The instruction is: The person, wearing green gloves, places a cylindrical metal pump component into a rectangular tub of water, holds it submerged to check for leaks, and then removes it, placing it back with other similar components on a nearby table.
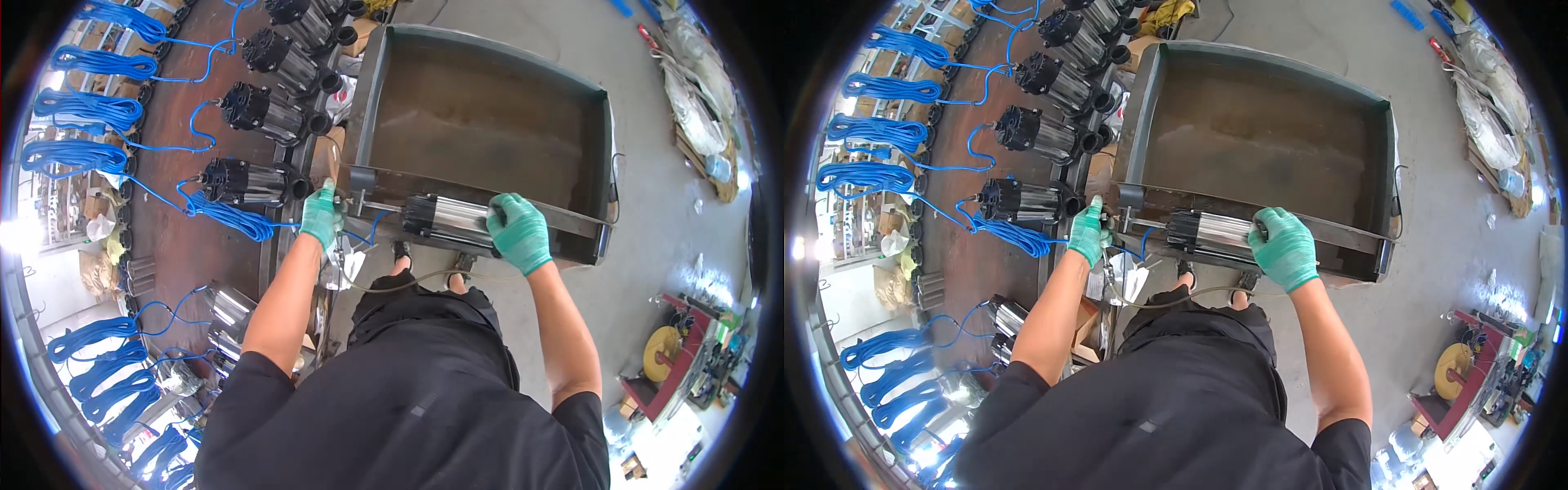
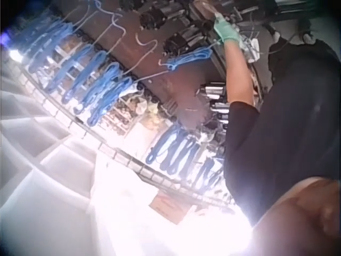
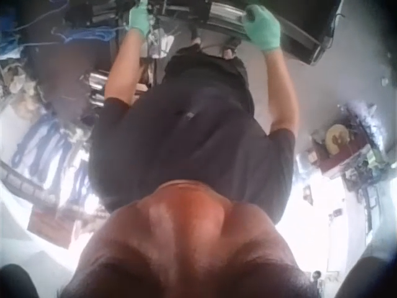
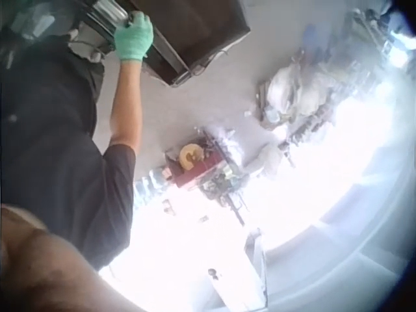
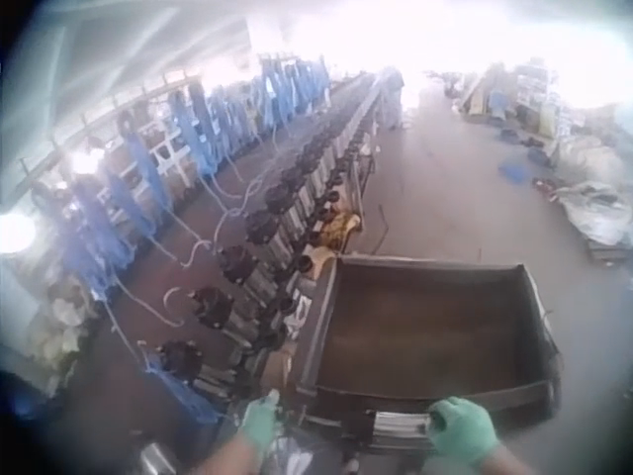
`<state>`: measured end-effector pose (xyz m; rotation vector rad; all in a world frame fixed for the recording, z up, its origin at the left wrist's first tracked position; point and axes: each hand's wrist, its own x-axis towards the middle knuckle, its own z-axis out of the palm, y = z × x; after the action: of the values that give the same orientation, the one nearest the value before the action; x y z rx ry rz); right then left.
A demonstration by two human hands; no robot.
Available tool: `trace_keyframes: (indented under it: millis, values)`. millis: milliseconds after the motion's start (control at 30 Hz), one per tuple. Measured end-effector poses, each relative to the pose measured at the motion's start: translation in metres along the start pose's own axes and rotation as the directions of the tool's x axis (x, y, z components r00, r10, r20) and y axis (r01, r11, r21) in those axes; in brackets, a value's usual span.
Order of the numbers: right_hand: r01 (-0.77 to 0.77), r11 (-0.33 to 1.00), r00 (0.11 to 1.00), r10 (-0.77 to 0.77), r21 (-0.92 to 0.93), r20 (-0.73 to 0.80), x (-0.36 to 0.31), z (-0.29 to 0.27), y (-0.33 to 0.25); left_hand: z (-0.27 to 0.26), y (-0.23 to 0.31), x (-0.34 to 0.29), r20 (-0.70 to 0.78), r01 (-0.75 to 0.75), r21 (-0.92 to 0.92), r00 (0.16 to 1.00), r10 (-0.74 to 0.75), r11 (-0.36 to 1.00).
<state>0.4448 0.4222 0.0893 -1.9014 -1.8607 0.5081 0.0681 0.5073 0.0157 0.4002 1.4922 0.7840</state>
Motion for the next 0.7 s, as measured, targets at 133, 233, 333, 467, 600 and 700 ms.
trace_keyframes:
  millis: [133,233,333,467,600,700]
  values:
    - [-0.035,0.998,0.999,0.035,0.046,0.016,0.002,0.0,-0.005,-0.005,0.0,0.007,0.031,0.045,0.056,0.998,-0.047,0.997]
    - [-0.047,0.998,0.999,0.045,0.047,0.029,0.003,-0.001,-0.009,-0.005,0.001,0.01,0.037,0.056,0.109,0.998,-0.06,0.992]
    - [-0.045,0.998,0.999,0.044,0.05,0.02,0.003,0.0,-0.009,-0.003,0.003,0.01,0.051,0.06,0.153,0.996,-0.069,0.986]
    - [-0.048,0.997,0.999,0.047,0.063,0.013,0.005,0.003,-0.01,-0.006,0.001,0.014,0.083,0.066,0.193,0.993,-0.084,0.979]
    - [-0.037,0.998,0.999,0.037,0.043,0.0,0.004,0.001,-0.009,-0.001,0.003,0.015,0.115,0.04,0.269,0.991,-0.073,0.962]
    - [-0.027,0.999,1.0,0.028,0.027,-0.005,0.006,0.002,-0.009,0.004,-0.001,0.018,0.106,0.019,0.267,0.993,-0.049,0.964]
